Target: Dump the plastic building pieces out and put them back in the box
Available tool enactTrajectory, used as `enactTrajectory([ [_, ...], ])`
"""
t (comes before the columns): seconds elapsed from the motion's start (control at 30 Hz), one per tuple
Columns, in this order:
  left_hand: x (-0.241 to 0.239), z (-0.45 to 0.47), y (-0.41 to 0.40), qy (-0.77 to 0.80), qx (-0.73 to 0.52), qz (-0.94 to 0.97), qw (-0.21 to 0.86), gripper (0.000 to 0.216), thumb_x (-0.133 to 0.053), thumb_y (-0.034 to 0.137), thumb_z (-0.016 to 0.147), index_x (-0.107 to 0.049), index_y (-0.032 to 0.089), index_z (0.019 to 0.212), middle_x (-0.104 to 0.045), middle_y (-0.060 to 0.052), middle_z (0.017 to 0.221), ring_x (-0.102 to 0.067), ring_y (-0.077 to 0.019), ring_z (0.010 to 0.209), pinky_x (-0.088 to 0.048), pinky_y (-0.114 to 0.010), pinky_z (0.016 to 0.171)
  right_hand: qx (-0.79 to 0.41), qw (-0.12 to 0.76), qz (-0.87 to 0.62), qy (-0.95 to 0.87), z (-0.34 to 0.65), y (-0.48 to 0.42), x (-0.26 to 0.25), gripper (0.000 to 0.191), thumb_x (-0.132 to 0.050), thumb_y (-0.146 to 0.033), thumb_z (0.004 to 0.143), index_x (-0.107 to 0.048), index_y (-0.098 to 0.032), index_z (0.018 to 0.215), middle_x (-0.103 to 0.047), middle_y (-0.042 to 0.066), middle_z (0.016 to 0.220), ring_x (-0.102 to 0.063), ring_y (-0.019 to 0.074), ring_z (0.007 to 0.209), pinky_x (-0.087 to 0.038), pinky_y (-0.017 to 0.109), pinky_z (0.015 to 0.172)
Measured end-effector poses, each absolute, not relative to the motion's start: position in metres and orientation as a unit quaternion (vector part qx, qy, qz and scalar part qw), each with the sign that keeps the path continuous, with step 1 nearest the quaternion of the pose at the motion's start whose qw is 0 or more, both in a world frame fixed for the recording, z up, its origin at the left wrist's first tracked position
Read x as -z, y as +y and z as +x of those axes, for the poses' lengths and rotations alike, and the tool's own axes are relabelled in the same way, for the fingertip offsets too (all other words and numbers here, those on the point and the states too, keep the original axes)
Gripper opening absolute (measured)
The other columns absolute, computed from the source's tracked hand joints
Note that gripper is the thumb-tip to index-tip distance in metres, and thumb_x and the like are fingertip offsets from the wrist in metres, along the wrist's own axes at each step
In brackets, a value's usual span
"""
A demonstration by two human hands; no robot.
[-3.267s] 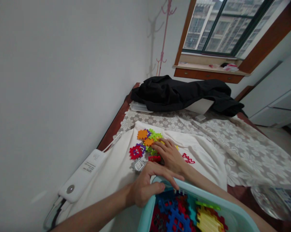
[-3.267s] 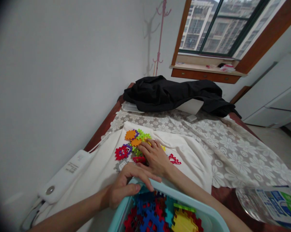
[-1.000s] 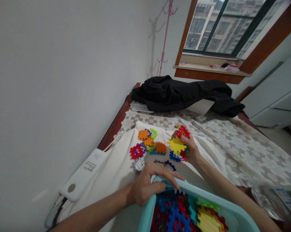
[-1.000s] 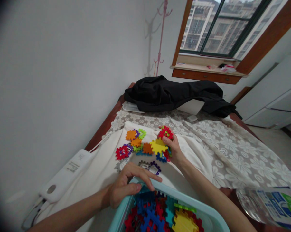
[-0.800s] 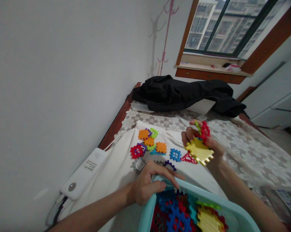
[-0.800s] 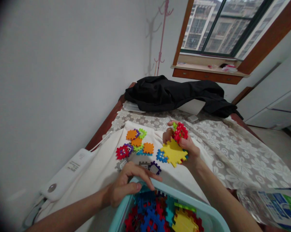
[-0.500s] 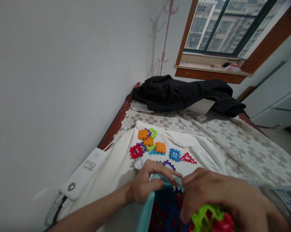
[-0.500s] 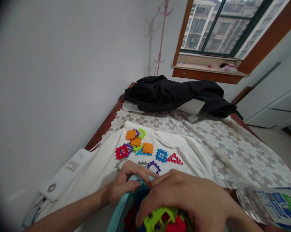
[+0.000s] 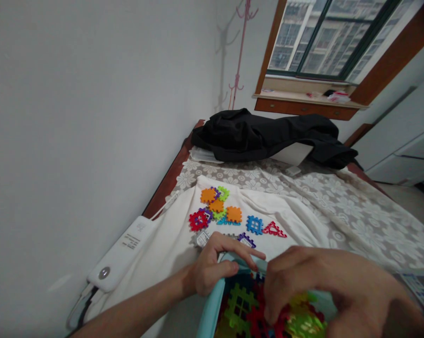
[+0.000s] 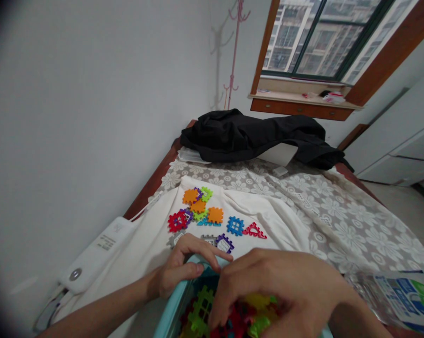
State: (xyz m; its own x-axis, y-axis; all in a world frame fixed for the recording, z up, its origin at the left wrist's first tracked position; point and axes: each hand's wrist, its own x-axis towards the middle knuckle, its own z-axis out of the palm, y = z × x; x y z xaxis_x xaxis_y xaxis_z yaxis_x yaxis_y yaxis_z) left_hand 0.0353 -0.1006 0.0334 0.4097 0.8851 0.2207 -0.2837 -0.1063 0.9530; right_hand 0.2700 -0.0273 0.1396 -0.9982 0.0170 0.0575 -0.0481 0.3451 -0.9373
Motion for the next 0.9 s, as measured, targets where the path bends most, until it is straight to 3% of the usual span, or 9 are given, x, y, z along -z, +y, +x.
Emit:
enactTrajectory([
  [0.1, -0.035, 0.036, -0.101, 0.263, -0.473, 0.570, 0.617, 0.031, -0.070, 0.025, 0.077, -0.088, 0.015, 0.100, -0.083, -0.014, 0.116, -0.080, -0.0287, 0.099, -0.057, -0.032, 0.087, -0.421, 0.040, -0.192, -0.886, 0.291, -0.002, -0.118, 0.028, -0.072, -0.045, 0.099, -0.072, -0.027, 0.120, -0.077, 0.008, 0.106, -0.073, 0.0242, 0.093, -0.058, 0.033, 0.078],
  [0.17, -0.035, 0.036, -0.101, 0.264, -0.476, 0.571, 0.614, 0.030, -0.071, 0.024, 0.077, -0.088, 0.015, 0.099, -0.084, -0.014, 0.115, -0.080, -0.0282, 0.099, -0.057, -0.032, 0.087, -0.290, 0.006, -0.324, -0.900, 0.298, 0.015, -0.093, 0.035, -0.081, -0.035, 0.089, -0.070, -0.026, 0.120, -0.075, 0.010, 0.115, -0.073, 0.0295, 0.098, -0.056, 0.038, 0.082],
  [0.27, -0.034, 0.036, -0.101, 0.259, -0.481, 0.572, 0.611, 0.030, -0.071, 0.022, 0.077, -0.088, 0.015, 0.100, -0.084, -0.014, 0.114, -0.080, -0.0279, 0.101, -0.057, -0.031, 0.088, -0.197, -0.140, -0.419, -0.875, 0.292, 0.032, -0.057, 0.052, -0.084, -0.022, 0.079, -0.064, -0.015, 0.126, -0.069, 0.018, 0.126, -0.072, 0.0374, 0.108, -0.054, 0.042, 0.086],
  [0.37, -0.032, 0.036, -0.101, 0.257, -0.483, 0.570, 0.614, 0.031, -0.070, 0.022, 0.077, -0.088, 0.014, 0.100, -0.084, -0.014, 0.115, -0.080, -0.0274, 0.103, -0.057, -0.030, 0.090, -0.177, -0.206, -0.426, -0.863, 0.281, 0.040, -0.040, 0.054, -0.080, -0.017, 0.076, -0.061, -0.011, 0.126, -0.068, 0.019, 0.126, -0.072, 0.0366, 0.106, -0.051, 0.039, 0.081],
  [0.53, -0.032, 0.037, -0.100, 0.248, -0.486, 0.568, 0.616, 0.031, -0.071, 0.022, 0.076, -0.088, 0.014, 0.100, -0.084, -0.014, 0.115, -0.081, -0.0255, 0.099, -0.056, -0.027, 0.085, -0.191, -0.182, -0.387, -0.884, 0.279, 0.042, -0.048, 0.026, -0.069, -0.020, 0.083, -0.064, -0.017, 0.109, -0.070, 0.013, 0.114, -0.071, 0.0303, 0.097, -0.047, 0.036, 0.077],
  [0.7, -0.033, 0.037, -0.099, 0.242, -0.487, 0.578, 0.608, 0.032, -0.070, 0.022, 0.076, -0.088, 0.013, 0.101, -0.084, -0.015, 0.113, -0.081, -0.0269, 0.099, -0.057, -0.029, 0.089, -0.201, -0.091, -0.359, -0.907, 0.268, 0.035, -0.043, 0.040, -0.067, -0.030, 0.091, -0.061, -0.020, 0.130, -0.066, 0.013, 0.126, -0.071, 0.0302, 0.104, -0.050, 0.037, 0.084],
  [0.8, -0.034, 0.037, -0.099, 0.247, -0.491, 0.579, 0.602, 0.031, -0.071, 0.023, 0.076, -0.088, 0.013, 0.100, -0.085, -0.015, 0.108, -0.080, -0.0281, 0.099, -0.057, -0.030, 0.090, -0.188, -0.090, -0.349, -0.914, 0.256, 0.031, -0.033, 0.048, -0.074, -0.027, 0.087, -0.061, -0.019, 0.132, -0.064, 0.014, 0.129, -0.068, 0.0339, 0.114, -0.051, 0.039, 0.090],
  [0.9, -0.035, 0.037, -0.100, 0.247, -0.489, 0.580, 0.602, 0.031, -0.071, 0.023, 0.076, -0.089, 0.013, 0.100, -0.085, -0.014, 0.105, -0.081, -0.0280, 0.096, -0.057, -0.031, 0.090, -0.191, -0.094, -0.338, -0.917, 0.252, 0.030, -0.033, 0.044, -0.074, -0.020, 0.084, -0.063, -0.018, 0.127, -0.066, 0.014, 0.124, -0.069, 0.0324, 0.111, -0.052, 0.038, 0.089],
])
